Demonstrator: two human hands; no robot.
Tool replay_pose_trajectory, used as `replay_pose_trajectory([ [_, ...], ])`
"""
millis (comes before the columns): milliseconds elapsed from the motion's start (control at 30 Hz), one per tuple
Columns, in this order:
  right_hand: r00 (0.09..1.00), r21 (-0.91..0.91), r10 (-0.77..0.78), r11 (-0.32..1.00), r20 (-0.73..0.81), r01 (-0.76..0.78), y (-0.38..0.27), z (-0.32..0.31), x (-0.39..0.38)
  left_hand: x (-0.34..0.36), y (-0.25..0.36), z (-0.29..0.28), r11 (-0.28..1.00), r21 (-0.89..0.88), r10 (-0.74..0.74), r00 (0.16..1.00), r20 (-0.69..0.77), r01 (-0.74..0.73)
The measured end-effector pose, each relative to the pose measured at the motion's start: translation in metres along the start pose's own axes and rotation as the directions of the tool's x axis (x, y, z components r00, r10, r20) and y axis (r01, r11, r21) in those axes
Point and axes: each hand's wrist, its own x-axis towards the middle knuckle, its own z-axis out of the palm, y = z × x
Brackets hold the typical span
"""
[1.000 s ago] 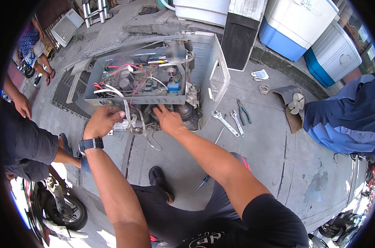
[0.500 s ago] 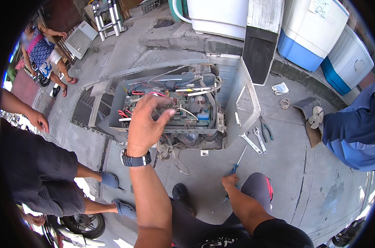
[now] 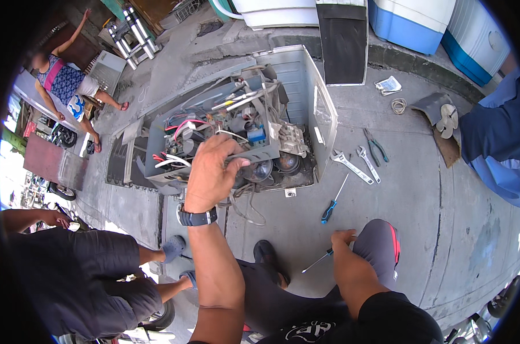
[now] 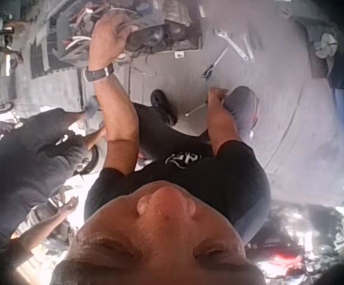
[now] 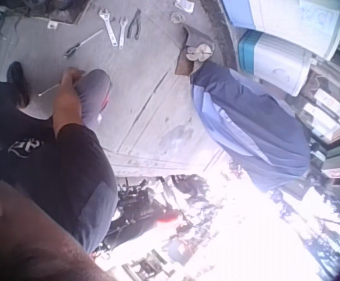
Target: The person disassembles an air conditioner unit by removing the outer casing, disconnecting internal wiring, and unscrewing the fan motor and other components using a screwdriver and pliers.
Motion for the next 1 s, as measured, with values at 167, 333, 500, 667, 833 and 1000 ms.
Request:
replay_pose_trajectory([
  [167,0.995,-0.104,-0.014,0.994,0.098,0.025,-0.002,-0.012,-0.001,0.004,0.005,-0.026,0.997,-0.077,-0.04,0.995,-0.096,0.033],
  [333,0.974,-0.085,-0.056,0.993,0.218,0.076,-0.007,-0.026,-0.012,-0.004,0.003,-0.033,0.999,-0.045,-0.022,0.983,-0.184,0.014],
  [500,0.974,-0.125,-0.083,0.986,0.212,0.111,-0.007,-0.027,0.0,0.002,0.013,-0.027,0.996,-0.082,-0.048,0.986,-0.162,0.035],
  [667,0.963,-0.092,-0.111,0.986,0.246,0.137,-0.011,-0.032,-0.02,-0.014,0.014,-0.009,0.998,0.012,-0.065,0.998,0.024,0.064],
  [833,0.96,-0.068,-0.124,0.987,0.25,0.145,-0.013,-0.023,-0.01,-0.014,0.026,0.004,0.999,0.031,-0.039,0.995,0.092,0.037],
  [1000,0.959,-0.071,-0.124,0.987,0.254,0.146,-0.015,-0.012,-0.013,-0.02,0.022,-0.006,0.999,-0.009,-0.048,0.993,0.112,0.049],
])
